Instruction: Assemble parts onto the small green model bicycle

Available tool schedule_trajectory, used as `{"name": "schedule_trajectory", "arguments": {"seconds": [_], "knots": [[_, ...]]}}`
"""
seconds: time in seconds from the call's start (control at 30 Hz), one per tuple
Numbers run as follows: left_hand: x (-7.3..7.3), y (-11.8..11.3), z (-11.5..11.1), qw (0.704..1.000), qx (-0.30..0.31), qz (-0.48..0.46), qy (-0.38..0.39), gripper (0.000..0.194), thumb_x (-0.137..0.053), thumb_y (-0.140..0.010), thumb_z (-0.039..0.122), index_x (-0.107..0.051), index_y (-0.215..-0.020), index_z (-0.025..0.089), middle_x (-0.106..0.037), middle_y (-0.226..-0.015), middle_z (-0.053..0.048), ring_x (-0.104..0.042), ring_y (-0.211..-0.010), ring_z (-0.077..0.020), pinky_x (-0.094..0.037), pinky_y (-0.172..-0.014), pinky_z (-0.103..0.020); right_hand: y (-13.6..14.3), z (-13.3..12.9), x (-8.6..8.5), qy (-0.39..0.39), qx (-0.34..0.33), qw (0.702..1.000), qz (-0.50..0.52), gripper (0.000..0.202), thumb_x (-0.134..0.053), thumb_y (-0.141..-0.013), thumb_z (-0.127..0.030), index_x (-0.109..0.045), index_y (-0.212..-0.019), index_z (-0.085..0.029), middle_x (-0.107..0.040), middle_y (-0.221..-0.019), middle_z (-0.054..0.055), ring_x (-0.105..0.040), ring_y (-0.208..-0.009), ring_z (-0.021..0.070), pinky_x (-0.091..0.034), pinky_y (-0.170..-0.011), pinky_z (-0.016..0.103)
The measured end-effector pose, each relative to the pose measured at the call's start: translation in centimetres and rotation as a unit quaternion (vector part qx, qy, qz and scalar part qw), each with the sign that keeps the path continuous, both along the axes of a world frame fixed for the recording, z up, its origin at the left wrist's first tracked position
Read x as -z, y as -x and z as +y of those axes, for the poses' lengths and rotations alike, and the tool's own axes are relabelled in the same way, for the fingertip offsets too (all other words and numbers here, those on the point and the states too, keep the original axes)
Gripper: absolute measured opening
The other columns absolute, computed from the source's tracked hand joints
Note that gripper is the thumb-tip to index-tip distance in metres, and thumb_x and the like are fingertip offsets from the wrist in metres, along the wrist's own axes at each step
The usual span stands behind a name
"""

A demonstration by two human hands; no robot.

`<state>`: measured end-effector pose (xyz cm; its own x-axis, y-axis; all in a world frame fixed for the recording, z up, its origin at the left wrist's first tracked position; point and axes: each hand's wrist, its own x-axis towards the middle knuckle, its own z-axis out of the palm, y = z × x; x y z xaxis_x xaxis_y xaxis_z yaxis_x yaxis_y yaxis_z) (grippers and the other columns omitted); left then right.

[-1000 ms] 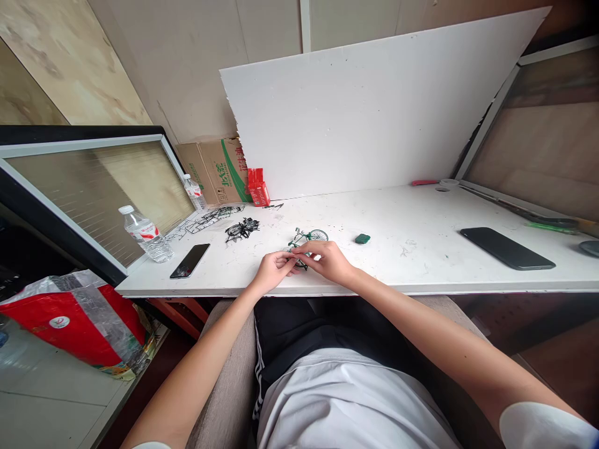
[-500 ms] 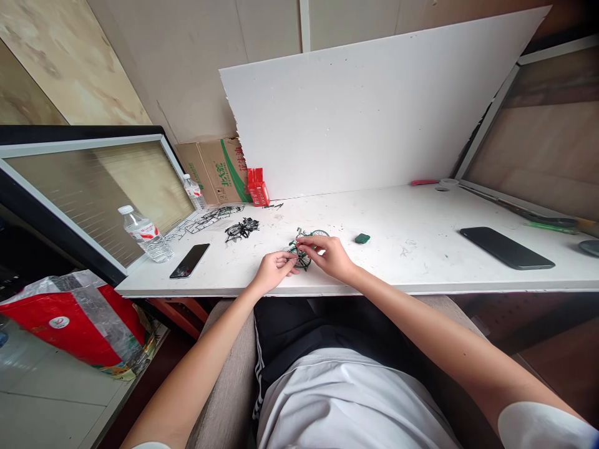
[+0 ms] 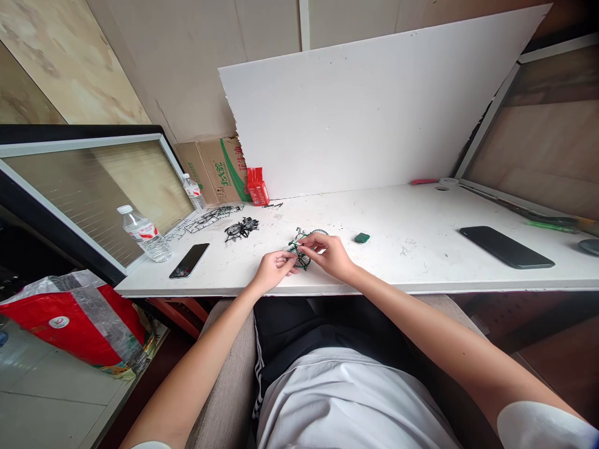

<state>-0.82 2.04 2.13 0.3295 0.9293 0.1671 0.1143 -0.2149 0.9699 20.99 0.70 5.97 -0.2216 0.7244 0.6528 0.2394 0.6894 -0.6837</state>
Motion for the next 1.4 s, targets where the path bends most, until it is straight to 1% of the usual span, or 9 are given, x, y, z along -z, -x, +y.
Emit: {"name": "schedule_trajectory", "arguments": {"seconds": [0.17, 0.3, 0.47, 0.67, 0.97, 1.07, 1.17, 1.23, 1.4], "knots": [[0.1, 0.0, 0.1, 1.000, -0.002, -0.001, 0.001, 0.048, -0.085, -0.085, 0.052, -0.073, -0.106, 0.011, -0.081, -0.091, -0.014, -0.081, -0.081, -0.0249, -0.062, -0.068, -0.030, 0.1, 0.0, 0.1, -0.013, -0.006, 1.000, -0.011, 0.027, -0.073, -0.098, -0.048, -0.078, -0.101, -0.022, -0.082, -0.103, 0.009, -0.080, -0.087, 0.0230, -0.065, -0.072, 0.033], [0.0, 0.0, 0.0, 1.000, 0.002, 0.002, -0.004, 0.047, -0.084, -0.086, 0.051, -0.072, -0.107, 0.011, -0.081, -0.092, -0.014, -0.081, -0.081, -0.0248, -0.062, -0.068, -0.030, 0.1, 0.2, 0.3, -0.042, 0.007, 0.999, -0.020, 0.027, -0.070, -0.100, -0.045, -0.079, -0.113, -0.023, -0.081, -0.097, 0.007, -0.079, -0.084, 0.0213, -0.065, -0.073, 0.032], [0.1, 0.0, 0.0, 1.000, 0.004, 0.002, -0.010, 0.047, -0.083, -0.087, 0.051, -0.072, -0.108, 0.011, -0.081, -0.094, -0.014, -0.081, -0.082, -0.0246, -0.062, -0.068, -0.029, -0.1, 0.3, 0.4, -0.076, 0.004, 0.997, -0.029, 0.023, -0.068, -0.102, -0.039, -0.082, -0.113, -0.025, -0.082, -0.108, 0.008, -0.079, -0.091, 0.0216, -0.065, -0.074, 0.031], [0.1, 0.0, 0.0, 1.000, 0.000, 0.004, -0.003, 0.044, -0.083, -0.088, 0.049, -0.072, -0.107, 0.011, -0.081, -0.093, -0.014, -0.081, -0.082, -0.0251, -0.062, -0.069, -0.030, -0.2, 0.2, 0.3, -0.080, 0.009, 0.995, -0.059, 0.029, -0.064, -0.105, -0.035, -0.080, -0.126, -0.026, -0.083, -0.113, 0.007, -0.080, -0.096, 0.0229, -0.065, -0.077, 0.032], [0.3, 0.0, 0.1, 1.000, -0.003, 0.002, -0.011, 0.044, -0.083, -0.087, 0.049, -0.072, -0.107, 0.012, -0.080, -0.093, -0.014, -0.081, -0.081, -0.0245, -0.062, -0.068, -0.029, -0.1, 0.0, 0.1, -0.064, 0.008, 0.996, -0.055, 0.028, -0.063, -0.105, -0.035, -0.081, -0.123, -0.025, -0.082, -0.116, 0.007, -0.080, -0.096, 0.0224, -0.065, -0.077, 0.031], [0.3, 0.1, 0.1, 1.000, 0.003, 0.006, -0.015, 0.044, -0.082, -0.088, 0.050, -0.071, -0.108, 0.012, -0.080, -0.091, -0.013, -0.081, -0.081, -0.0244, -0.062, -0.068, -0.029, -0.3, 0.3, 0.6, -0.060, 0.007, 0.995, -0.077, 0.024, -0.065, -0.103, -0.035, -0.082, -0.116, -0.024, -0.083, -0.108, 0.007, -0.080, -0.089, 0.0218, -0.064, -0.075, 0.032], [0.3, 0.1, 0.1, 1.000, 0.007, 0.010, -0.023, 0.044, -0.081, -0.089, 0.050, -0.071, -0.108, 0.012, -0.079, -0.090, -0.012, -0.081, -0.082, -0.0243, -0.062, -0.068, -0.028, -0.3, 0.5, 1.2, -0.081, 0.008, 0.991, -0.104, 0.021, -0.067, -0.102, -0.034, -0.083, -0.111, -0.023, -0.084, -0.100, 0.007, -0.078, -0.080, 0.0211, -0.063, -0.074, 0.033], [0.2, 0.1, 0.1, 1.000, 0.007, 0.009, -0.022, 0.044, -0.081, -0.089, 0.051, -0.072, -0.108, 0.012, -0.079, -0.092, -0.013, -0.081, -0.082, -0.0241, -0.062, -0.068, -0.028, -0.3, 0.3, 1.3, -0.094, 0.018, 0.991, -0.092, 0.022, -0.066, -0.103, -0.035, -0.082, -0.113, -0.023, -0.083, -0.102, 0.008, -0.078, -0.081, 0.0208, -0.063, -0.074, 0.033], [0.0, 0.0, -0.2, 1.000, 0.003, 0.005, -0.020, 0.043, -0.080, -0.091, 0.051, -0.072, -0.109, 0.012, -0.080, -0.099, -0.014, -0.081, -0.082, -0.0234, -0.062, -0.069, -0.029, -0.3, 0.1, 0.7, -0.108, 0.058, 0.991, -0.045, 0.027, -0.062, -0.105, -0.038, -0.079, -0.120, -0.024, -0.082, -0.107, 0.008, -0.077, -0.089, 0.0220, -0.064, -0.074, 0.033]]}}
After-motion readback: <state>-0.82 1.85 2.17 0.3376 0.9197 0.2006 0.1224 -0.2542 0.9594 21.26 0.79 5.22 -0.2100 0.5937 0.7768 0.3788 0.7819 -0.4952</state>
